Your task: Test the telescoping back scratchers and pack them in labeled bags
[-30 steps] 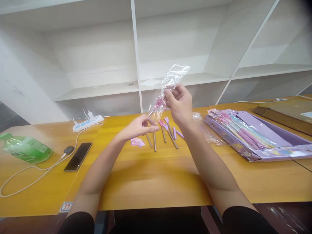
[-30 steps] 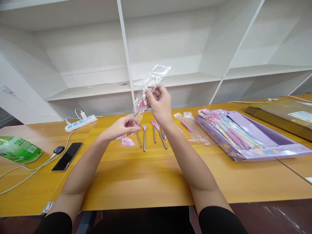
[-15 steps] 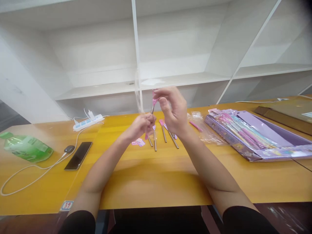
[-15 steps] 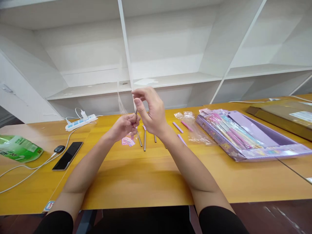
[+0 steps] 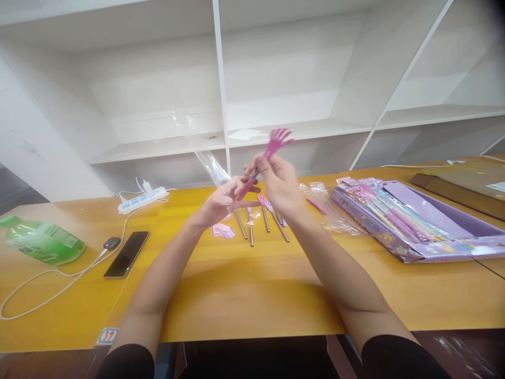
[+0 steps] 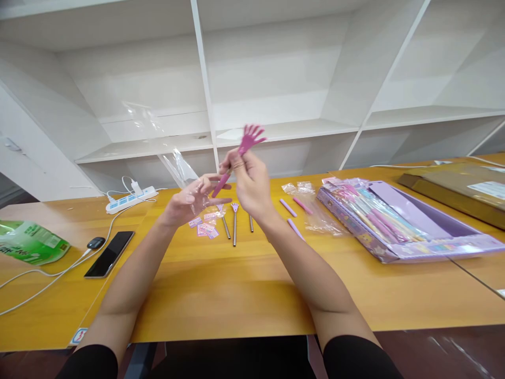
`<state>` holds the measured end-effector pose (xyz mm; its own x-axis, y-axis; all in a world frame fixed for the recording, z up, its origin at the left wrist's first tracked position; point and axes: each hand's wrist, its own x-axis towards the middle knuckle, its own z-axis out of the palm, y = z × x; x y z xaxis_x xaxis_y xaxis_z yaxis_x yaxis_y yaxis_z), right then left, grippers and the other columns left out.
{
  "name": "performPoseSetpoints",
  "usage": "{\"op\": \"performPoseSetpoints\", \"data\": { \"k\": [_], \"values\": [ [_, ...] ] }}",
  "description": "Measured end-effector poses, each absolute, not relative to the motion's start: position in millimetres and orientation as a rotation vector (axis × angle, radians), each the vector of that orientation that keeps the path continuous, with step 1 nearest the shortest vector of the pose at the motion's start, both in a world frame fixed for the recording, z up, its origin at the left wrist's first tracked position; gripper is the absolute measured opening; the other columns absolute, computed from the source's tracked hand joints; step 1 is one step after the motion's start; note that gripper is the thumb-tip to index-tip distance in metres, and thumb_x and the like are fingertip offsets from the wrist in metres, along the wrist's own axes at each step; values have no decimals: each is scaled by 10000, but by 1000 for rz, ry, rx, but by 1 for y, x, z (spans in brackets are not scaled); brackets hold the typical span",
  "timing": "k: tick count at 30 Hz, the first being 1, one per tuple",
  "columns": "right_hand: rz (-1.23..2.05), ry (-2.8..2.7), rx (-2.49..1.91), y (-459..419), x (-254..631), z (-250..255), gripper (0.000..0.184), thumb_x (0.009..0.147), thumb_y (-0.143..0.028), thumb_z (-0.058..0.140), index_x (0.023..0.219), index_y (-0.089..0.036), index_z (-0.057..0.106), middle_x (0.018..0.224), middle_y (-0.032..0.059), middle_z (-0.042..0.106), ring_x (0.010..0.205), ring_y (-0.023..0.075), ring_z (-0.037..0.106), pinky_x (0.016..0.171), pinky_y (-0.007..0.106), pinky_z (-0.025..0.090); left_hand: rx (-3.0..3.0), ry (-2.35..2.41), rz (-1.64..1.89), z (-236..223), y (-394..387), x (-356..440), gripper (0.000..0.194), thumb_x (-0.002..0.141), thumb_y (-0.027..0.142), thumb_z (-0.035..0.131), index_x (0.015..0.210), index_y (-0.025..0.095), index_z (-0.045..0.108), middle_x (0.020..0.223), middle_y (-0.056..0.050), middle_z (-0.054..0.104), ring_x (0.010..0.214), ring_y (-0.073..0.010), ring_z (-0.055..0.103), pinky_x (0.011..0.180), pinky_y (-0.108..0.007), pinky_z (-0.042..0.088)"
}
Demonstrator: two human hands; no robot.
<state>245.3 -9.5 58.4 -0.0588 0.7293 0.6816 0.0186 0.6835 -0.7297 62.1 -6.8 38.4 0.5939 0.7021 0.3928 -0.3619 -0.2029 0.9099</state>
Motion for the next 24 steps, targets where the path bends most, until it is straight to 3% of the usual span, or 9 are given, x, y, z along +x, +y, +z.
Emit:
{"op": "performPoseSetpoints", "data": {
  "k": [2, 4, 6, 8, 12, 16, 20, 24],
  "values": [
    [493, -1402, -577, -17, 252, 64, 503, 1111, -704, 482, 966, -254, 654, 840, 31, 642, 855, 192, 698, 847, 377, 594, 1501, 309, 1074, 45, -4, 52, 442, 653, 471, 921, 796, 213, 592, 1289, -104, 609, 1273, -323, 598, 1130, -560, 585],
    [348, -1400, -580, -30, 261, 69, 495, 1129, -693, 447, 1063, -271, 697, 847, 31, 633, 813, 189, 679, 823, 384, 582, 1510, 315, 1195, 51, -2, 40, 408, 649, 447, 918, 815, 215, 627, 1377, -99, 579, 1356, -327, 551, 1166, -533, 557],
    [239, -1554, -613, -45, 267, 75, 476, 1143, -659, 446, 1158, -279, 732, 941, 52, 682, 846, 199, 678, 826, 394, 559, 1523, 318, 1320, 55, -1, 28, 405, 637, 443, 924, 849, 220, 660, 1334, -83, 578, 1292, -291, 574, 1118, -462, 578],
    [169, -1778, -629, -60, 268, 78, 467, 1170, -599, 412, 1191, -269, 742, 1036, 73, 711, 936, 216, 678, 857, 396, 526, 1548, 313, 1419, 58, -3, 21, 429, 630, 453, 930, 899, 229, 682, 1181, -61, 582, 1108, -231, 610, 966, -361, 609],
    [157, -2043, -890, -72, 258, 77, 514, 1199, -509, 343, 941, -225, 685, 889, 56, 609, 801, 194, 565, 739, 352, 416, 1570, 318, 1551, 66, -17, 21, 448, 655, 473, 912, 980, 250, 698, 946, -20, 526, 821, -167, 544, 729, -272, 555],
    [213, -2073, -1019, -65, 254, 75, 490, 1189, -469, 422, 798, -213, 572, 839, 26, 517, 745, 169, 500, 709, 337, 371, 1585, 254, 1626, 74, -32, 26, 396, 723, 424, 875, 1053, 241, 754, 916, -28, 540, 801, -163, 555, 696, -265, 557],
    [223, -2079, -950, -61, 263, 79, 484, 1188, -450, 442, 801, -208, 603, 818, 16, 496, 763, 168, 506, 732, 335, 378, 1635, 328, 1651, 79, -41, 27, 427, 805, 318, 867, 1215, 232, 783, 967, -45, 625, 838, -160, 626, 701, -253, 591],
    [207, -2081, -895, -59, 273, 82, 493, 1179, -466, 475, 798, -204, 645, 808, 11, 488, 760, 162, 502, 732, 332, 376, 1632, 486, 1735, 79, -48, 28, 313, 865, 303, 908, 1156, 231, 821, 1046, -69, 742, 985, -185, 727, 826, -273, 659]
  ]
}}
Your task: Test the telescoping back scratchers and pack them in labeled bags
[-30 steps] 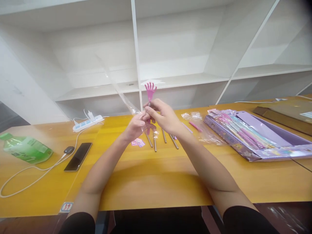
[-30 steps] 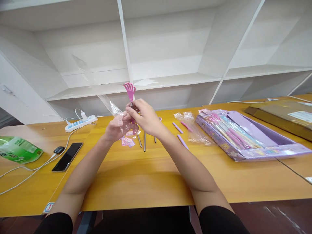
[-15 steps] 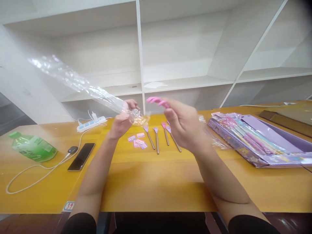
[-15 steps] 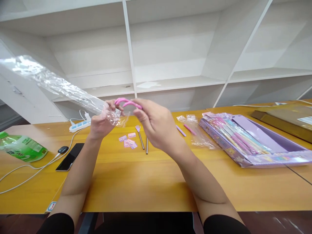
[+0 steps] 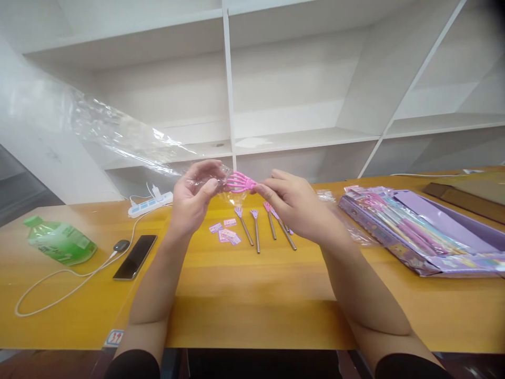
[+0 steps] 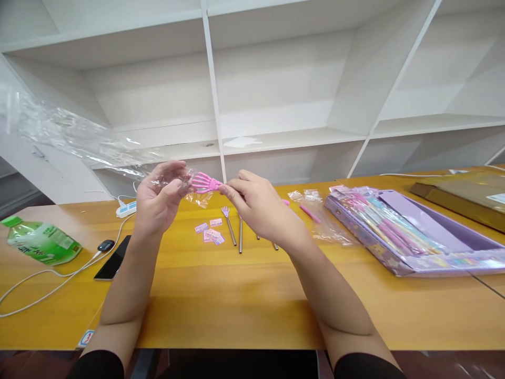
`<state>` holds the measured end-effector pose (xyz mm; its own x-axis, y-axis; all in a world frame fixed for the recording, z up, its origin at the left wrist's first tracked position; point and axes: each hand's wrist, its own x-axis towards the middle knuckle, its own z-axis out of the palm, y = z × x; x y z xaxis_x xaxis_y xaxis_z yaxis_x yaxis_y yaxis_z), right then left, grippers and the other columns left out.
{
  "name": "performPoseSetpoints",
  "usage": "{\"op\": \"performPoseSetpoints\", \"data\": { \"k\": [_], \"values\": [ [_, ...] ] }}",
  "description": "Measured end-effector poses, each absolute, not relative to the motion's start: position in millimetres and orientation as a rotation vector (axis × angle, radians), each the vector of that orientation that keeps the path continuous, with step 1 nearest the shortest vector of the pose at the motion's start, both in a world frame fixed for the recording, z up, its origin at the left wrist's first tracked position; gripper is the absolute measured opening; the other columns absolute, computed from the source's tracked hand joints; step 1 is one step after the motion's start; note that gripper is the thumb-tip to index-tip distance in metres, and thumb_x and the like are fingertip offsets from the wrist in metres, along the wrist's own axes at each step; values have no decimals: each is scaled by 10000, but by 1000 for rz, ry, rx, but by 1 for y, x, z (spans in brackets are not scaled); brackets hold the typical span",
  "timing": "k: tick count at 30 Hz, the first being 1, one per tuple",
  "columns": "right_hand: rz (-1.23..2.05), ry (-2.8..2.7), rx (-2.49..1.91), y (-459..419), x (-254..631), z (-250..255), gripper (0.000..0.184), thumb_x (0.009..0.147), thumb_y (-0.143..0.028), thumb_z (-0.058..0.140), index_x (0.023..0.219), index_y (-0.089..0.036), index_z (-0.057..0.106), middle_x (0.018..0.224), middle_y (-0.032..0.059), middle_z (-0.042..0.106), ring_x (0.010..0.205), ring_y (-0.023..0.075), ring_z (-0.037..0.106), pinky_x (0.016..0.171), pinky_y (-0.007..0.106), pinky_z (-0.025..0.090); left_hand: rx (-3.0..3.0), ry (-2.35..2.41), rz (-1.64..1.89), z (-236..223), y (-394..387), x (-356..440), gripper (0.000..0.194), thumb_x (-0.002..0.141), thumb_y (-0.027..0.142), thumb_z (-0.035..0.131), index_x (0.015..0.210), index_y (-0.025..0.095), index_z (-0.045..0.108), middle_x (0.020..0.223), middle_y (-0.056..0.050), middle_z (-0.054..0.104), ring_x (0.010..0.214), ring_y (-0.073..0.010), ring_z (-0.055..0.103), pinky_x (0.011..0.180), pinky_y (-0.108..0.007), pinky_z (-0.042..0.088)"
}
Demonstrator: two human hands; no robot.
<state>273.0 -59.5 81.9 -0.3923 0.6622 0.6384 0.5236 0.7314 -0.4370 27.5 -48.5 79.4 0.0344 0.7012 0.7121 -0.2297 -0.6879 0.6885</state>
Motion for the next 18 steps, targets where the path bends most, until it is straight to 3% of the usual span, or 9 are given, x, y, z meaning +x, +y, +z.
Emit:
{"op": "performPoseSetpoints", "data": {
  "k": [11, 18],
  "values": [
    [224, -2046, -804, -46, 282, 81, 498, 1121, -641, 529, 1052, -290, 876, 800, 21, 514, 760, 179, 509, 723, 337, 388, 1413, 612, 1708, 85, -61, 35, 275, 800, 349, 998, 980, 196, 858, 995, -78, 862, 985, -227, 844, 919, -361, 734],
    [177, -2039, -749, -45, 283, 83, 428, 1121, -587, 569, 1102, -310, 895, 809, 28, 551, 775, 184, 525, 736, 331, 398, 1338, 664, 1653, 89, -65, 31, 351, 776, 365, 1018, 1004, 148, 861, 967, -108, 865, 990, -260, 855, 919, -368, 738]
  ]
}}
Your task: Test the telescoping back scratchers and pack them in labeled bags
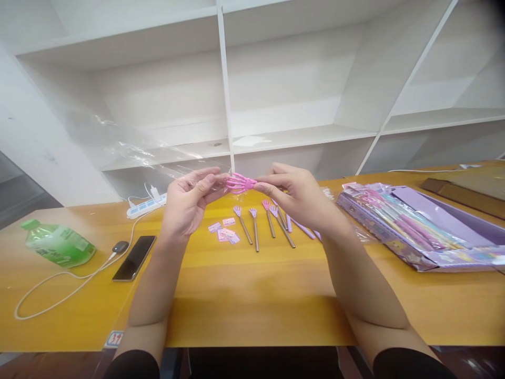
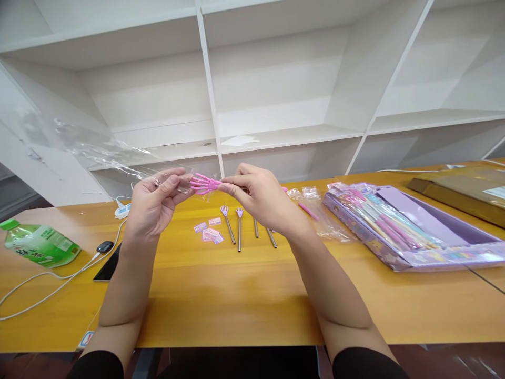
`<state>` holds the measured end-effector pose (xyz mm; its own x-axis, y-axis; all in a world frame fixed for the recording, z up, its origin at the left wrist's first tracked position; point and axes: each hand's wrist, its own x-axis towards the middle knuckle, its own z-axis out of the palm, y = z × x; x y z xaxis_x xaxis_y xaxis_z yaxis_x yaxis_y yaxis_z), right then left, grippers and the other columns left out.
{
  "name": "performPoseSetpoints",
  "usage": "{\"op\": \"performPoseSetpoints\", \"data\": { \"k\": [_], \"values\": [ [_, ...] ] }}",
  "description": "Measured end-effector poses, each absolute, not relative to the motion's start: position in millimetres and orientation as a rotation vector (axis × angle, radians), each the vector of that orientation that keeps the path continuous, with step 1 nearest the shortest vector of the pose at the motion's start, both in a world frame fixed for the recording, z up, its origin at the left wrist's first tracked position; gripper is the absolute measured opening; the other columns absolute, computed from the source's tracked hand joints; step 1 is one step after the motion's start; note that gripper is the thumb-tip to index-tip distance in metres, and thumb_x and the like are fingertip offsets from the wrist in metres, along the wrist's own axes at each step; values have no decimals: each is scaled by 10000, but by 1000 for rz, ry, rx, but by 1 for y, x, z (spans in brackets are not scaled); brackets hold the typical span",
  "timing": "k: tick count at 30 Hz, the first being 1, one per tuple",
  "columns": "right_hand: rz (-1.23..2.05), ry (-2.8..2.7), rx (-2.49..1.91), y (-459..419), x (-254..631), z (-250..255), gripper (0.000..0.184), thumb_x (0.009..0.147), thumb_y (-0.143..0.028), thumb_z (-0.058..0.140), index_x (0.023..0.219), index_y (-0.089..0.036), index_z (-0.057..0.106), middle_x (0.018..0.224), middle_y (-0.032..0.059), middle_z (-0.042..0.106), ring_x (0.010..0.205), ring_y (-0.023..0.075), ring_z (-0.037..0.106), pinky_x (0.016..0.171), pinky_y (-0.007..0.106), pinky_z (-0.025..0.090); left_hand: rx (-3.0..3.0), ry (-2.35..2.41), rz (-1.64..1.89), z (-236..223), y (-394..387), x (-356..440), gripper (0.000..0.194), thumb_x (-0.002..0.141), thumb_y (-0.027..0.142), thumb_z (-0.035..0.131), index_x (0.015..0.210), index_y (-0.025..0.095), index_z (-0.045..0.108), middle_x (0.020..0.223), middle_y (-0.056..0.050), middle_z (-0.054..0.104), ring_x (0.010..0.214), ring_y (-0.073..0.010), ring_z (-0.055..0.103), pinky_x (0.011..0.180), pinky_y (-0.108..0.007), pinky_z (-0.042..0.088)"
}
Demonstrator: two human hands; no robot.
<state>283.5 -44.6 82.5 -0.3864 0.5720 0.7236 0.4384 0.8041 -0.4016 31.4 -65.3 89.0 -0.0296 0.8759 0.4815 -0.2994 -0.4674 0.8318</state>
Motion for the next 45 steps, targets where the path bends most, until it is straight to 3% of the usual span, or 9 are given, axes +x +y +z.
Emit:
{"op": "performPoseSetpoints", "data": {
  "k": [5, 10, 17, 20, 30, 38, 45],
  "values": [
    [149, -2023, -728, -43, 284, 82, 374, 1113, -547, 608, 1116, -311, 898, 826, 34, 594, 783, 186, 563, 752, 333, 419, 1281, 703, 1620, 90, -65, 28, 430, 756, 396, 1031, 1026, 110, 855, 959, -112, 854, 937, -239, 849, 865, -326, 739],
    [124, -1990, -734, -42, 286, 82, 393, 1111, -557, 606, 1082, -298, 900, 822, 35, 593, 763, 182, 550, 729, 335, 414, 1284, 641, 1641, 90, -65, 30, 345, 764, 373, 1027, 931, 141, 834, 948, -72, 839, 928, -217, 841, 865, -318, 737],
    [152, -2012, -735, -46, 286, 83, 440, 1104, -603, 596, 1024, -291, 896, 787, 28, 555, 745, 177, 521, 708, 333, 391, 1279, 618, 1680, 88, -61, 32, 326, 767, 367, 1024, 949, 170, 840, 838, -24, 785, 818, -144, 796, 836, -262, 718],
    [159, -2020, -731, -46, 285, 83, 429, 1105, -597, 599, 1046, -297, 900, 793, 30, 559, 745, 177, 521, 709, 331, 395, 1276, 612, 1696, 85, -59, 32, 305, 799, 370, 1002, 954, 166, 838, 876, -36, 792, 853, -154, 801, 903, -296, 717],
    [270, -2008, -732, -47, 281, 82, 329, 1087, -527, 670, 1157, -275, 868, 855, 25, 629, 768, 164, 559, 717, 314, 440, 1361, 574, 1627, 81, -63, 48, 299, 809, 388, 997, 945, 173, 841, 981, -56, 832, 914, -169, 817, 898, -287, 716],
    [424, -1814, -820, -43, 270, 75, 613, 969, -698, 759, 1333, -207, 731, 814, 6, 672, 702, 162, 571, 707, 329, 480, 1393, 626, 1680, 72, -59, 59, 387, 756, 367, 1029, 1043, 191, 838, 1020, -71, 853, 975, -235, 839, 975, -415, 722],
    [447, -1914, -865, -44, 270, 77, 631, 979, -699, 743, 1378, -213, 686, 838, 7, 690, 733, 174, 599, 717, 331, 480, 1388, 608, 1722, 66, -49, 59, 343, 776, 364, 1014, 1000, 188, 823, 1012, -71, 855, 986, -247, 841, 927, -395, 734]
  ]
}}
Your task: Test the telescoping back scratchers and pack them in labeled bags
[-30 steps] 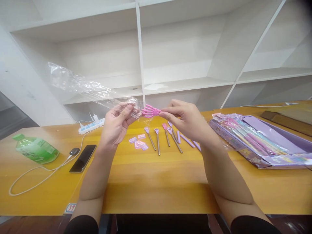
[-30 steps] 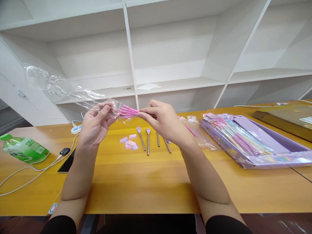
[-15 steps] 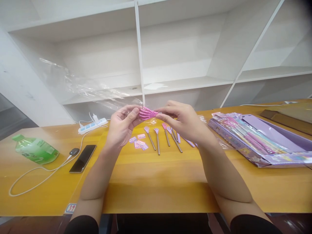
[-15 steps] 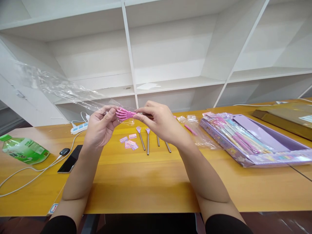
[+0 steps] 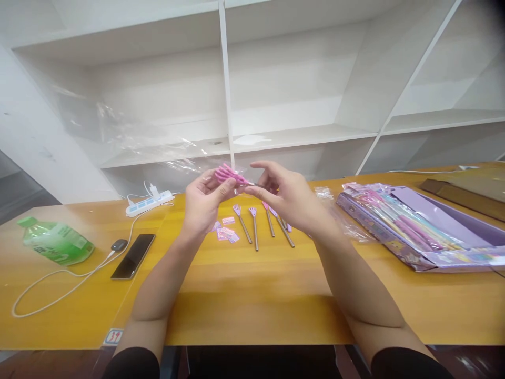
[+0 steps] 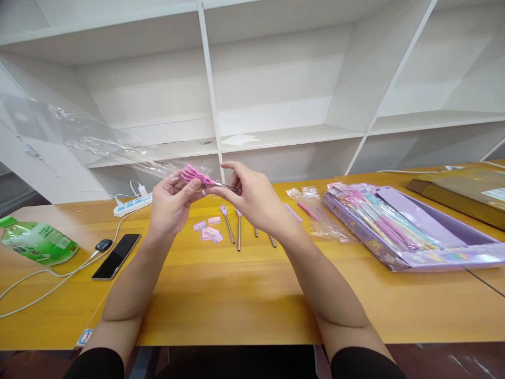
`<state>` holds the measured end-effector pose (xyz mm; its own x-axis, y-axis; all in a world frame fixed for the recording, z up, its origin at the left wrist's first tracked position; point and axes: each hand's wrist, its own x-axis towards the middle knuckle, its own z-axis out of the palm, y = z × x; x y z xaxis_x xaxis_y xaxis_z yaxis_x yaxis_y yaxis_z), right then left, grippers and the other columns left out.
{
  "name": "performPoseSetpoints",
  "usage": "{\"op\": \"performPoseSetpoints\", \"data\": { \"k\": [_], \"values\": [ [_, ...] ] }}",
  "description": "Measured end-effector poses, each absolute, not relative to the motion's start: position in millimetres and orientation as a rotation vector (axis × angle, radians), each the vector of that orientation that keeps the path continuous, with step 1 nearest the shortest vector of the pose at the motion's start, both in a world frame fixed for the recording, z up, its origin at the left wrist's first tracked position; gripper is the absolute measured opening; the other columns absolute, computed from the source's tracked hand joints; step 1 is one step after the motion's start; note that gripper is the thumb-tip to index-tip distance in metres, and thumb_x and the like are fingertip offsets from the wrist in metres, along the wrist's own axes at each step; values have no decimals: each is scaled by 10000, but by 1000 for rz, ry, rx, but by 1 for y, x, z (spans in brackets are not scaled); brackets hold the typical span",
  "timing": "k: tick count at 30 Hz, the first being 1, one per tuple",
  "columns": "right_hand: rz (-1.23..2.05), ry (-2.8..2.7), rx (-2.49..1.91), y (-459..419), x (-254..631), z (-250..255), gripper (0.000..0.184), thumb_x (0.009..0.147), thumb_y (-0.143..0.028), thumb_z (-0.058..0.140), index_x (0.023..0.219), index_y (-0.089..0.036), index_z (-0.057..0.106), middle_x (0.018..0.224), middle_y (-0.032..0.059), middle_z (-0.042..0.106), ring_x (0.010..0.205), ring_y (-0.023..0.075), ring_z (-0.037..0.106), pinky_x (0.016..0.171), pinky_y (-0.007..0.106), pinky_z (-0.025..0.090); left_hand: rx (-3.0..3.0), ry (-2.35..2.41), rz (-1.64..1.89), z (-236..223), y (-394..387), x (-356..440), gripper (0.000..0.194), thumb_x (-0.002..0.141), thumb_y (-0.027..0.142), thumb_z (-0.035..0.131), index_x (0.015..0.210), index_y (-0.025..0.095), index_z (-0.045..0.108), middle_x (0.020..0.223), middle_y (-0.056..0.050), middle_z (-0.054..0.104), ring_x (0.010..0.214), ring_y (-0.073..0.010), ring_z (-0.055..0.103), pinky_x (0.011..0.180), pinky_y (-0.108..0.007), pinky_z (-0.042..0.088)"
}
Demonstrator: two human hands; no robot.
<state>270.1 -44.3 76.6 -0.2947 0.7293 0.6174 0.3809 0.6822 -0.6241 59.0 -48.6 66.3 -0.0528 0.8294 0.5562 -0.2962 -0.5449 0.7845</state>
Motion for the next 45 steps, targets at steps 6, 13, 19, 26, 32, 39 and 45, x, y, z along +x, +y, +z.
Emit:
{"op": "performPoseSetpoints", "data": {
  "k": [6, 13, 19, 26, 32, 39, 45],
  "values": [
    [351, -2065, -997, -39, 304, 87, 326, 1097, -528, 624, 1012, -241, 754, 864, 34, 729, 725, 182, 598, 655, 344, 407, 1361, 608, 1909, 89, -39, 15, 320, 765, 370, 1022, 924, 176, 823, 975, -57, 845, 944, -205, 839, 939, -334, 721],
    [145, -1963, -862, -37, 296, 83, 193, 1061, -419, 720, 1011, -301, 864, 918, 41, 663, 739, 174, 576, 681, 364, 432, 1316, 579, 1836, 84, -38, 21, 344, 746, 377, 1035, 934, 157, 850, 980, -67, 854, 931, -205, 839, 880, -314, 730],
    [344, -1807, -694, -39, 272, 74, 319, 954, -534, 855, 986, -232, 757, 879, 19, 696, 725, 153, 633, 659, 334, 498, 1318, 624, 1694, 71, -36, 37, 361, 787, 391, 1009, 1008, 154, 850, 1075, -105, 866, 1031, -250, 843, 912, -333, 719],
    [14, -1693, -544, -37, 246, 62, 374, 1018, -514, 788, 864, -230, 598, 792, -12, 635, 609, 109, 533, 581, 296, 464, 1295, 538, 1604, 61, -36, 57, 333, 787, 344, 1011, 980, 138, 835, 1007, -112, 860, 1076, -300, 844, 1007, -443, 715],
    [-166, -1935, -380, -32, 269, 74, 48, 1066, -212, 711, 1089, -243, 683, 1035, 37, 685, 820, 139, 682, 711, 297, 578, 1277, 585, 1685, 68, -34, 46, 388, 791, 377, 1004, 1014, 120, 817, 1076, -133, 861, 1088, -295, 843, 1006, -407, 714],
    [-367, -1863, -226, -25, 266, 70, 164, 1074, -117, 664, 1096, -264, 735, 1010, 30, 762, 908, 158, 731, 752, 300, 590, 1252, 604, 1658, 74, -38, 41, 441, 747, 397, 1031, 1004, 123, 800, 1059, -137, 863, 1105, -310, 840, 973, -395, 716],
    [-470, -1844, -163, -18, 265, 61, 243, 1066, -95, 649, 1191, -287, 727, 1068, 36, 799, 904, 181, 723, 772, 340, 571, 1261, 540, 1549, 70, -42, 47, 355, 803, 366, 1004, 1001, 129, 831, 1020, -99, 858, 992, -236, 849, 898, -309, 709]
  ]
}}
